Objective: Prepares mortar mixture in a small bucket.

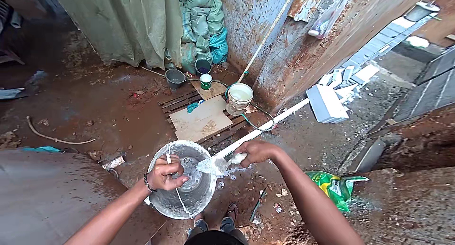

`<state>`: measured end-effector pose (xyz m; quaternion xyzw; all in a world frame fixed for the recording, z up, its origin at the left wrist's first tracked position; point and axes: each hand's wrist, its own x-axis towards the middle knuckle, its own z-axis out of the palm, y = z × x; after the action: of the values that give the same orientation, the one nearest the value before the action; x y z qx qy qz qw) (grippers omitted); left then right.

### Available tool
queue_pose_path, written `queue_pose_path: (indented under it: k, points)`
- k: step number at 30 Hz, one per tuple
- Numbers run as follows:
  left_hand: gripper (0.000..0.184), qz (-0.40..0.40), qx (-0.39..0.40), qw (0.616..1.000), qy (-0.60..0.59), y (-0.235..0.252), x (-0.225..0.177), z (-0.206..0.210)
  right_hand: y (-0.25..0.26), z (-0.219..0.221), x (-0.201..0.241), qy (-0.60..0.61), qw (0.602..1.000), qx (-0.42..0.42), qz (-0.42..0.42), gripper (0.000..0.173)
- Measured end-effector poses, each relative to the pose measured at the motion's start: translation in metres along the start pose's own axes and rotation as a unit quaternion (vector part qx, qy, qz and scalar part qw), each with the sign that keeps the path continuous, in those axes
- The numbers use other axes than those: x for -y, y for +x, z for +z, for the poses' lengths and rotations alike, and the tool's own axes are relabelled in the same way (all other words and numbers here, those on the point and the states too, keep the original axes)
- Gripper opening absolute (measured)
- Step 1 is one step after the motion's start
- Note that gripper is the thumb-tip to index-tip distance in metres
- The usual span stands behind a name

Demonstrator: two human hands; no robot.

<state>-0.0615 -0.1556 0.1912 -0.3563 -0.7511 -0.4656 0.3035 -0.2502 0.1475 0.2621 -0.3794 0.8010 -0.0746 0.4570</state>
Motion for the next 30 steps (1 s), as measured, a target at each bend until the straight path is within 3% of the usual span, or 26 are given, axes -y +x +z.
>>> queue_pose_path:
  k: [4,9,14,20,23,27,30]
  points:
    - [0.047,0.013,0.022,0.999,-0.045,0.014,-0.012,0.014,0.023,-0.017,0.022,-0.041,0.998,0.031,0.042,0.031]
    - [0.046,0.003,0.021,0.998,-0.062,0.015,-0.01,0.009,0.074,-0.011,0.034,-0.037,0.998,0.032,-0.026,0.035]
    - [0.048,-0.018,0.032,0.998,-0.059,0.006,-0.027,-0.012,0.08,-0.006,0.018,0.022,0.996,0.062,-0.062,0.033]
    - [0.048,-0.007,0.029,0.997,-0.074,0.015,-0.03,-0.009,0.109,-0.016,0.061,-0.084,0.979,-0.031,-0.184,0.032]
    - [0.046,-0.009,0.026,0.998,-0.053,0.013,-0.031,-0.023,0.1,-0.022,0.059,-0.089,0.981,-0.023,-0.17,0.03]
    - [0.046,-0.02,0.021,0.999,-0.045,-0.001,-0.035,-0.025,0.069,-0.029,0.043,-0.01,0.99,0.076,-0.114,0.027]
    - [0.048,-0.01,0.028,0.998,-0.064,-0.003,-0.039,-0.008,0.071,-0.033,0.044,-0.034,0.992,0.035,-0.114,0.026]
